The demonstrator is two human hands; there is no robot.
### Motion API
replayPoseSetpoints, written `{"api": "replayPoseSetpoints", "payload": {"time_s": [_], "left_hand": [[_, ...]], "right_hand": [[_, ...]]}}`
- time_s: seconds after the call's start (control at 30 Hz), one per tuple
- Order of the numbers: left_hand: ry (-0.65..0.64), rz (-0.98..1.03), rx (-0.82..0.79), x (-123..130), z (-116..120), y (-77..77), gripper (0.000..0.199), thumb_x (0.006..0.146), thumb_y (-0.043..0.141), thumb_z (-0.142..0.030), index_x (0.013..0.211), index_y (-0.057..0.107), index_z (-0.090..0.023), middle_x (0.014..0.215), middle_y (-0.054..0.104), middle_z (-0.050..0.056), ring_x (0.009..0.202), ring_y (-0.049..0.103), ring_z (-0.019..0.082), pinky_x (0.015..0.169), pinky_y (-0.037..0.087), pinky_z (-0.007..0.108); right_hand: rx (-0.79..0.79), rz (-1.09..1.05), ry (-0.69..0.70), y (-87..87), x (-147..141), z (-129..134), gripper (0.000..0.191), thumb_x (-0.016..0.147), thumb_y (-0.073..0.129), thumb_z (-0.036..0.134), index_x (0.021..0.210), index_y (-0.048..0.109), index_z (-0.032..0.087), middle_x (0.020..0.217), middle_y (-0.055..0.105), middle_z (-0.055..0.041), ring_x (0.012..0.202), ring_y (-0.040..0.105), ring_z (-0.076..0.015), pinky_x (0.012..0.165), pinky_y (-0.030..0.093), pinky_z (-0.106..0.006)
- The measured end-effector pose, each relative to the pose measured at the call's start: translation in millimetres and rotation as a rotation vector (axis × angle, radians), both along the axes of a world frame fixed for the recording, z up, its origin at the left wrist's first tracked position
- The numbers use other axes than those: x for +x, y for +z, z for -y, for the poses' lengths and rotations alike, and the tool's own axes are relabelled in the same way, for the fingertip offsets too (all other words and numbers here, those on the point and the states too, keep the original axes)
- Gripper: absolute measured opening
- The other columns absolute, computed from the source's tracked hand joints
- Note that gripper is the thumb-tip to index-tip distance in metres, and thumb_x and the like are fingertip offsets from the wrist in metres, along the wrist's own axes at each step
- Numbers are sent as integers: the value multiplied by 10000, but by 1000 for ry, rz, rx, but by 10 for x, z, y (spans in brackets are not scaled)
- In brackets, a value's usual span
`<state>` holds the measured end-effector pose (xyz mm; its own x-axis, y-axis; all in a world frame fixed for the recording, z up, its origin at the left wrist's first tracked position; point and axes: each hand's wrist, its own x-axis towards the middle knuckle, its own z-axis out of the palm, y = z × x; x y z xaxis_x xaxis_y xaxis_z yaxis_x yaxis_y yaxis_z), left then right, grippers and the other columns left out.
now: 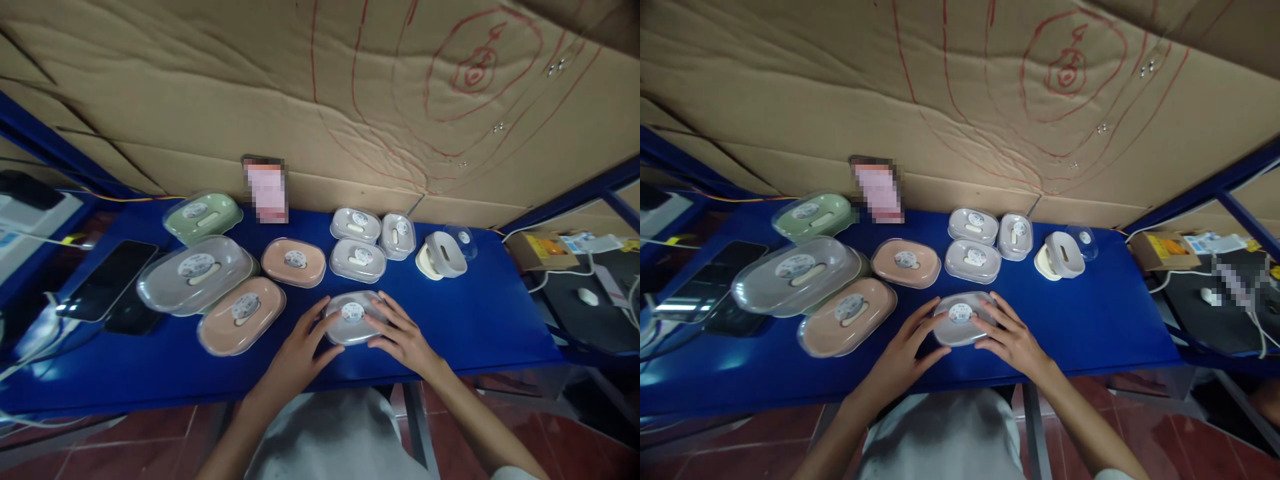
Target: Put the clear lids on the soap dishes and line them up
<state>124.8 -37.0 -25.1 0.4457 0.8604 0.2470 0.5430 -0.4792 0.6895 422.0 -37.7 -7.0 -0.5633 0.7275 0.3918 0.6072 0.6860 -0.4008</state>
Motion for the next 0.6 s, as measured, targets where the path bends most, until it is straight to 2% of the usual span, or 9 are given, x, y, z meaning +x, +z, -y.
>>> {"api": "replayPoseSetpoints", "payload": {"time_s": [0.2, 0.33, 0.5, 0.6], "left_hand": [[4, 14, -48, 2, -16, -22, 642, 995, 733, -293, 1573, 460, -358, 1681, 440, 114, 1456, 577, 283, 1171, 544, 470], [3, 16, -66, 12, -17, -44, 738, 973, 759, -276, 1616, 414, -387, 1681, 449, 107, 1474, 561, 302, 1184, 532, 488], [10, 31, -76, 18, -14, -51, 696, 966, 761, -264, 1585, 460, -373, 1668, 471, 101, 1465, 568, 303, 1180, 536, 493], [6, 38, -82, 16, -14, -32, 672, 969, 758, -266, 1571, 477, -369, 1665, 473, 96, 1479, 554, 296, 1191, 525, 487]], "right_hand": [[21, 10, -23, -27, -11, 46, 754, 978, 760, 197, 1650, 439, 313, 1679, 478, -80, 1606, 359, -323, 1242, 482, -542], [68, 31, -66, -54, -10, 78, 796, 973, 767, 202, 1672, 401, 299, 1676, 480, -87, 1579, 412, -312, 1230, 509, -497], [128, 88, -46, -37, -12, 85, 812, 947, 807, 243, 1658, 424, 323, 1666, 491, -101, 1586, 391, -355, 1213, 508, -570], [78, 96, -26, -21, -21, 93, 813, 956, 791, 207, 1665, 411, 321, 1685, 464, -102, 1603, 354, -355, 1218, 503, -568]]}}
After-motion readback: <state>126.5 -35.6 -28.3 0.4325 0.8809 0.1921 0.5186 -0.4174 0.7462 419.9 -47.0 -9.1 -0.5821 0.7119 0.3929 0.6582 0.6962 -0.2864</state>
